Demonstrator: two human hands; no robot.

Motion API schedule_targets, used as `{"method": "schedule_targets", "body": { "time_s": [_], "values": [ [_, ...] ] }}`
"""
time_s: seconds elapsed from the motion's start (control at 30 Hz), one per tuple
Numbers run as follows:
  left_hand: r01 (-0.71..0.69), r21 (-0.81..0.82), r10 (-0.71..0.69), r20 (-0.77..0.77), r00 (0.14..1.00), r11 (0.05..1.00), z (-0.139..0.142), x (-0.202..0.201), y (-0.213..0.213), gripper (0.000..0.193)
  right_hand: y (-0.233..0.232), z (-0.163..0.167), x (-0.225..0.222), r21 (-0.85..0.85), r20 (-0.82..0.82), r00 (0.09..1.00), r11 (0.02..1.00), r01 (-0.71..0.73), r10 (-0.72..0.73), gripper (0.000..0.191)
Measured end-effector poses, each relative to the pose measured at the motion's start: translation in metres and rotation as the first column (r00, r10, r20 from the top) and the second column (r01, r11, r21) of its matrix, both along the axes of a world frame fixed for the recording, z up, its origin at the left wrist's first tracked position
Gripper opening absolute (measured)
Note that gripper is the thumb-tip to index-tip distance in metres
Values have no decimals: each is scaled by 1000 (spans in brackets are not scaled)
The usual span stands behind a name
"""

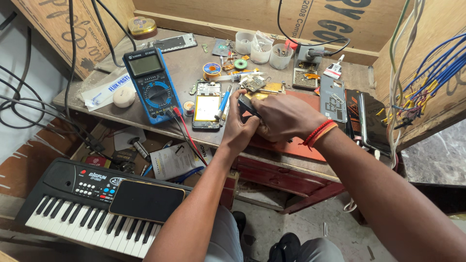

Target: The person works at a cluttered repair bench handling several smartphones. They pick up a phone, use a pry tool to open its back cover, work along the edges to separate the housing, and later handle the exposed battery and internal parts, marking the battery with a marker.

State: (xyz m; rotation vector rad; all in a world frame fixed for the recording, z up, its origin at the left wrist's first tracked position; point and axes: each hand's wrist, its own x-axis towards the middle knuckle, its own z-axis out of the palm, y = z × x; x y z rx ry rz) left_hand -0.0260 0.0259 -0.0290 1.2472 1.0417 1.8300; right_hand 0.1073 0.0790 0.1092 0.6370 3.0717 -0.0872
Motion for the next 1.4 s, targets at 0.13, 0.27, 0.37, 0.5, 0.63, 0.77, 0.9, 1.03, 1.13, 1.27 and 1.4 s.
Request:
{"method": "schedule_targets", "body": {
  "time_s": [0.13,0.27,0.37,0.5,0.63,0.77,0.9,1.03,1.13,1.27,1.4],
  "values": [
    [-36,-23,35,-50,998,999,1,-2,2,72,2,-2,-4,40,44,999,999,-25,23,28],
    [15,-57,-14,14,1000,998,3,0,0,73,2,-2,-7,54,108,994,998,-17,12,19],
    [14,-52,-14,-3,1000,999,8,0,-2,75,3,2,-7,81,105,994,996,-24,15,20],
    [-19,12,19,-52,998,1000,13,2,-8,78,13,13,1,-116,-44,998,992,-54,49,33],
    [-59,74,68,-120,990,996,13,6,-12,80,22,16,9,-200,-345,938,974,-104,29,44],
    [-36,112,47,-103,994,993,11,9,-13,80,17,11,7,-202,-357,932,969,-142,62,64],
    [37,169,-25,-76,997,985,9,9,-10,80,7,17,0,-105,-314,940,979,-173,132,80],
    [-18,148,45,-186,982,989,8,9,-12,87,-7,28,-7,-184,-47,990,975,125,-136,85],
    [-57,112,81,-226,971,992,8,8,-13,90,-18,33,-15,-128,-55,990,985,119,-127,94],
    [-47,143,78,-226,971,989,8,7,-14,86,-21,34,-26,-75,41,990,988,135,-133,76],
    [-41,137,68,-201,977,990,3,6,-12,80,-18,27,-31,-28,-12,998,998,63,-63,48]
  ]
}}
